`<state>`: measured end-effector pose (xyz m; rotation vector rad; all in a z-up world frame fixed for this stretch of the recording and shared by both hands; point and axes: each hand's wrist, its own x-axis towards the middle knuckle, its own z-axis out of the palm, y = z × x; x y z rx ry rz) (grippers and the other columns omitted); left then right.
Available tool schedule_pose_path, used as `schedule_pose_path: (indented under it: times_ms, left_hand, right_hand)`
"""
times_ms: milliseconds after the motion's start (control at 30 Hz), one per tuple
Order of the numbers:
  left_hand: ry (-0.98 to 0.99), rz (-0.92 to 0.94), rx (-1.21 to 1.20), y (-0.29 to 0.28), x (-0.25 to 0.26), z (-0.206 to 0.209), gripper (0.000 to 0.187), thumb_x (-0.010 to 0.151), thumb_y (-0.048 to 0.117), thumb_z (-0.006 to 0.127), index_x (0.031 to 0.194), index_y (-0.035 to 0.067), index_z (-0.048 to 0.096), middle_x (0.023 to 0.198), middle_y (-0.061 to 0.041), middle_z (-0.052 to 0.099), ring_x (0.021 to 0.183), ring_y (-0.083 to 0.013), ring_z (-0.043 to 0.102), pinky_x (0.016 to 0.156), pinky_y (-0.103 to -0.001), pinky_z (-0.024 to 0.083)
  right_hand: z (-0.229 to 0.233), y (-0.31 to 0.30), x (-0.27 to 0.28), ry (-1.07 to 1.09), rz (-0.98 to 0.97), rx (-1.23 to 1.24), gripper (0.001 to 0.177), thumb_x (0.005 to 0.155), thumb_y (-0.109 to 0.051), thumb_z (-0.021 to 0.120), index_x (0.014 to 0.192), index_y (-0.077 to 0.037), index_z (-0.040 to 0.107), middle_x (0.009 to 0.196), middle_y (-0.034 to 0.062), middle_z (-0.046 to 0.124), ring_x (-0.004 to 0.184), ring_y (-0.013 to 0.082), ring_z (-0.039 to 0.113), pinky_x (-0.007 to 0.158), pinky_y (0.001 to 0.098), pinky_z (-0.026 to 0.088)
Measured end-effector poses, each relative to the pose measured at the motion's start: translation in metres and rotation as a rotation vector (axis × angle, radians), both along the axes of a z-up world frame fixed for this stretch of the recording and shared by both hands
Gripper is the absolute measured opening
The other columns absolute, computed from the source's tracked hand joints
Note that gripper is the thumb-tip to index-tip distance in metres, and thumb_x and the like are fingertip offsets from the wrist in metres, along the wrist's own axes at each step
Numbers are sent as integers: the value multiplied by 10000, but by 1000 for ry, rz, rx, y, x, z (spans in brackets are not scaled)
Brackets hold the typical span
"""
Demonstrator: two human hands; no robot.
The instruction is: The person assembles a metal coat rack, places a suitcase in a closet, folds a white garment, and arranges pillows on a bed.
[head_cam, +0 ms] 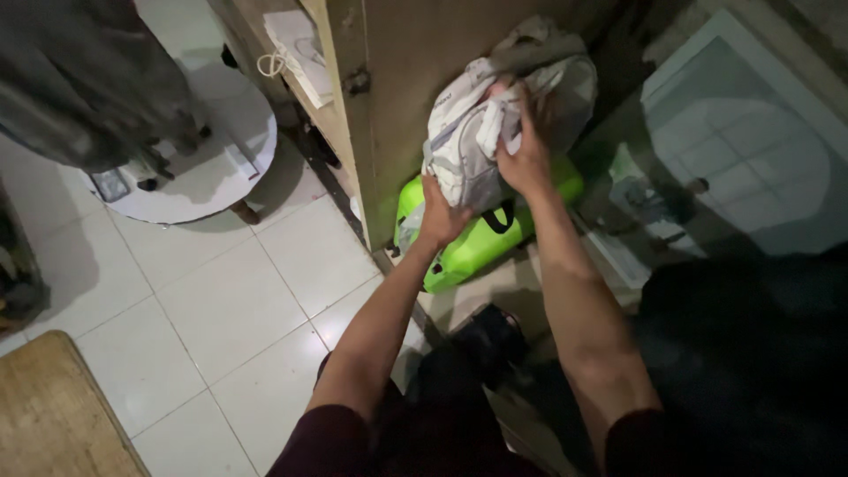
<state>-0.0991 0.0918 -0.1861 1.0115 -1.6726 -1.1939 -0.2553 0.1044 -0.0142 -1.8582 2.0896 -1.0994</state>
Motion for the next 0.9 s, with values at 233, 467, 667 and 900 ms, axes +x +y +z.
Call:
schedule_pose_path:
  times_ms: [233,467,667,900]
  left_hand:
    - [-14,38,-8,19,32,46,1413,673,285,943,1570,-62,-92,1634,-377,45,1540,-503,69,1263,-477,173]
    - [-32,8,-14,24,56,81,1364,706,367,912,1606,-23,-37,1638,-400,25,1561,-503,58,1259,-476,219]
    - [-40,-47,45,38,74,109,1381,693,391,908,1619,40,-54,1627,-406,-18,1555,-489,68,1253,-475,213]
    - [57,-26,-28,51,81,110,1275,756,359,890,1627,14,26,1658,-375,85,1581,-460,87,1267,-472,187]
  right_hand:
    - [-4,8,11,190,-155,-204,579,1156,-383,470,1694,-202,353,1732,352,70,1630,537,101,1355,545,218]
    - [28,25,43,280,-193,-194,678,1082,-409,568,1660,-165,312,1677,376,110,1560,560,182,1294,563,228]
    - [47,34,72,414,-228,-173,755,1040,-389,625,1669,-157,279,1687,316,171,1531,558,235,1225,613,269]
    - [57,49,96,426,-232,-155,789,958,-385,662,1634,-161,321,1648,273,244,1467,533,291,1181,679,266]
